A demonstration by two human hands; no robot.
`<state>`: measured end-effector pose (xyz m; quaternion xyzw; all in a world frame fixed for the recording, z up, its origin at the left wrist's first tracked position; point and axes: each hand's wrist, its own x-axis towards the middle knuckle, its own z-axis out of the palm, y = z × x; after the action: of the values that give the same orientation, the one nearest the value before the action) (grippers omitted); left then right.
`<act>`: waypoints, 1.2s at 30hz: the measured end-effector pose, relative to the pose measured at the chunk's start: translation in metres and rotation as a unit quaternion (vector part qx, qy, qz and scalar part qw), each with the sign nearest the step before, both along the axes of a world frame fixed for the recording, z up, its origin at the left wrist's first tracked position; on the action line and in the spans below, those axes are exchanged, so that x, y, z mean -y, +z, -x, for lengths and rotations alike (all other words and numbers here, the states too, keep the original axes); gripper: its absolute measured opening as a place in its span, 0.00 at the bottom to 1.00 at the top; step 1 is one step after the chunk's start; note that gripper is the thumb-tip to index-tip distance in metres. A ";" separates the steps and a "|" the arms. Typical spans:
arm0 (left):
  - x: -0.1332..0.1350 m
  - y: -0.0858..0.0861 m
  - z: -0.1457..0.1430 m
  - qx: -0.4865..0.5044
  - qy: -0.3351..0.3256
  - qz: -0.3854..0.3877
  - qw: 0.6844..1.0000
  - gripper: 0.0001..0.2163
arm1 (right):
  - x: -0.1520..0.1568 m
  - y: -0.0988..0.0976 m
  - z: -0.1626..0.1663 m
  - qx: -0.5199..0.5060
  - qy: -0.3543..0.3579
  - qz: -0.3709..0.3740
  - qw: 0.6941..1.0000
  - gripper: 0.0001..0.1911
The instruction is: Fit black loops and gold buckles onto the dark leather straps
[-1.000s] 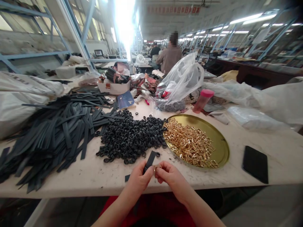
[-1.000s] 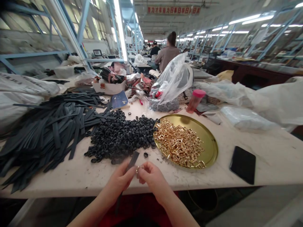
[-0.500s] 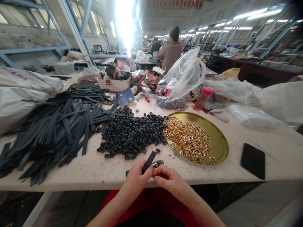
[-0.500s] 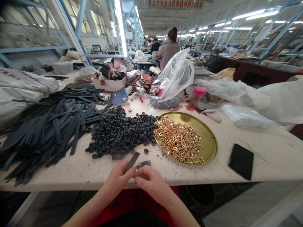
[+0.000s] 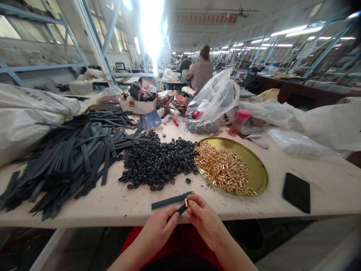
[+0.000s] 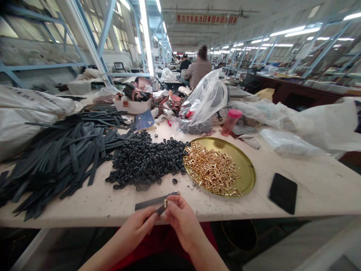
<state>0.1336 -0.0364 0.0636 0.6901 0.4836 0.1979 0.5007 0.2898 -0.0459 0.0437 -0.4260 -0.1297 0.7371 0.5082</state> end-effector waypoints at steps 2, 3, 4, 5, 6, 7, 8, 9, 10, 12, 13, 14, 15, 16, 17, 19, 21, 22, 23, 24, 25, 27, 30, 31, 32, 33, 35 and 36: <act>0.003 0.004 -0.002 0.012 -0.017 -0.020 1.000 0.12 | 0.007 -0.001 0.007 -0.003 0.023 -0.003 1.000 0.17; 0.004 0.005 -0.003 0.019 -0.017 -0.021 0.999 0.11 | 0.010 -0.001 0.009 0.014 0.028 -0.015 0.999 0.16; 0.005 0.007 -0.005 0.023 -0.012 -0.013 1.000 0.10 | 0.012 -0.002 0.012 0.045 0.027 -0.035 0.998 0.15; 0.006 0.008 -0.006 0.026 -0.003 0.001 1.000 0.09 | 0.014 -0.003 0.013 0.087 0.021 -0.063 0.994 0.14; 0.007 0.008 -0.007 0.032 0.005 0.017 0.999 0.08 | 0.016 -0.003 0.013 0.137 0.012 -0.097 0.986 0.14; 0.007 0.007 -0.008 0.043 0.013 0.034 0.998 0.08 | 0.017 -0.004 0.013 0.184 0.006 -0.128 0.974 0.13; 0.008 0.006 -0.009 0.057 0.016 0.054 0.997 0.09 | 0.017 -0.004 0.012 0.222 0.005 -0.151 0.963 0.13; 0.007 0.005 -0.009 0.071 0.016 0.077 0.994 0.10 | 0.017 -0.004 0.011 0.244 0.009 -0.161 0.956 0.13; 0.007 0.005 -0.010 0.084 0.013 0.101 0.991 0.12 | 0.017 -0.004 0.010 0.249 0.016 -0.159 0.955 0.14; 0.005 0.004 -0.011 0.107 0.014 0.149 0.983 0.13 | 0.015 -0.005 0.009 0.220 0.031 -0.131 0.966 0.15; 0.004 0.004 -0.012 0.116 0.017 0.168 0.979 0.14 | 0.013 -0.006 0.009 0.200 0.037 -0.117 0.972 0.15; 0.003 0.004 -0.013 0.123 0.023 0.180 0.976 0.14 | 0.012 -0.007 0.009 0.185 0.043 -0.108 0.976 0.15; 0.002 0.004 -0.014 0.130 0.030 0.187 0.973 0.14 | 0.011 -0.007 0.009 0.181 0.048 -0.104 0.977 0.15; 0.001 0.003 -0.015 0.134 0.037 0.193 0.971 0.15 | 0.010 -0.008 0.009 0.191 0.051 -0.107 0.974 0.15; 0.000 0.002 -0.015 0.138 0.044 0.200 0.969 0.15 | 0.009 -0.009 0.009 0.217 0.050 -0.116 0.968 0.15; -0.002 -0.002 -0.017 0.140 0.060 0.212 0.965 0.15 | 0.009 -0.010 0.008 0.316 0.038 -0.158 0.935 0.13; -0.004 -0.008 -0.018 0.129 0.081 0.204 0.967 0.16 | 0.009 -0.012 0.006 0.422 0.033 -0.219 0.879 0.10; -0.004 -0.011 -0.018 0.116 0.091 0.191 0.970 0.15 | 0.009 -0.012 0.005 0.459 0.037 -0.240 0.854 0.09; -0.005 -0.013 -0.019 0.099 0.101 0.169 0.975 0.15 | 0.008 -0.013 0.003 0.478 0.045 -0.246 0.842 0.07; -0.005 -0.014 -0.018 0.080 0.107 0.146 0.980 0.14 | 0.007 -0.014 0.002 0.475 0.058 -0.238 0.845 0.06; -0.006 -0.014 -0.018 0.061 0.106 0.129 0.984 0.13 | 0.005 -0.014 0.001 0.455 0.072 -0.219 0.860 0.05; -0.006 -0.012 -0.016 0.036 0.084 0.126 0.988 0.13 | 0.000 -0.013 -0.001 0.386 0.100 -0.171 0.901 0.06; -0.008 -0.009 -0.011 0.039 0.044 0.162 0.985 0.13 | -0.006 -0.012 -0.001 0.275 0.137 -0.107 0.946 0.09; -0.009 -0.009 -0.010 0.043 0.039 0.166 0.984 0.14 | -0.006 -0.012 0.000 0.253 0.143 -0.090 0.952 0.10; -0.011 -0.011 -0.008 0.044 0.039 0.167 0.984 0.14 | -0.006 -0.013 0.001 0.240 0.148 -0.080 0.956 0.10; -0.012 -0.013 -0.008 0.045 0.042 0.168 0.984 0.14 | -0.006 -0.013 0.002 0.239 0.149 -0.080 0.956 0.11; -0.017 -0.020 -0.006 0.048 0.053 0.170 0.983 0.15 | -0.006 -0.013 0.001 0.273 0.150 -0.110 0.944 0.13; -0.020 -0.024 -0.006 0.054 0.065 0.170 0.982 0.15 | -0.008 -0.012 -0.001 0.298 0.156 -0.135 0.932 0.13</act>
<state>0.1398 -0.0167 0.0399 0.5507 0.5263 0.1814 0.6220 0.2904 -0.0376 0.0312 -0.5279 -0.4382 0.6219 0.3777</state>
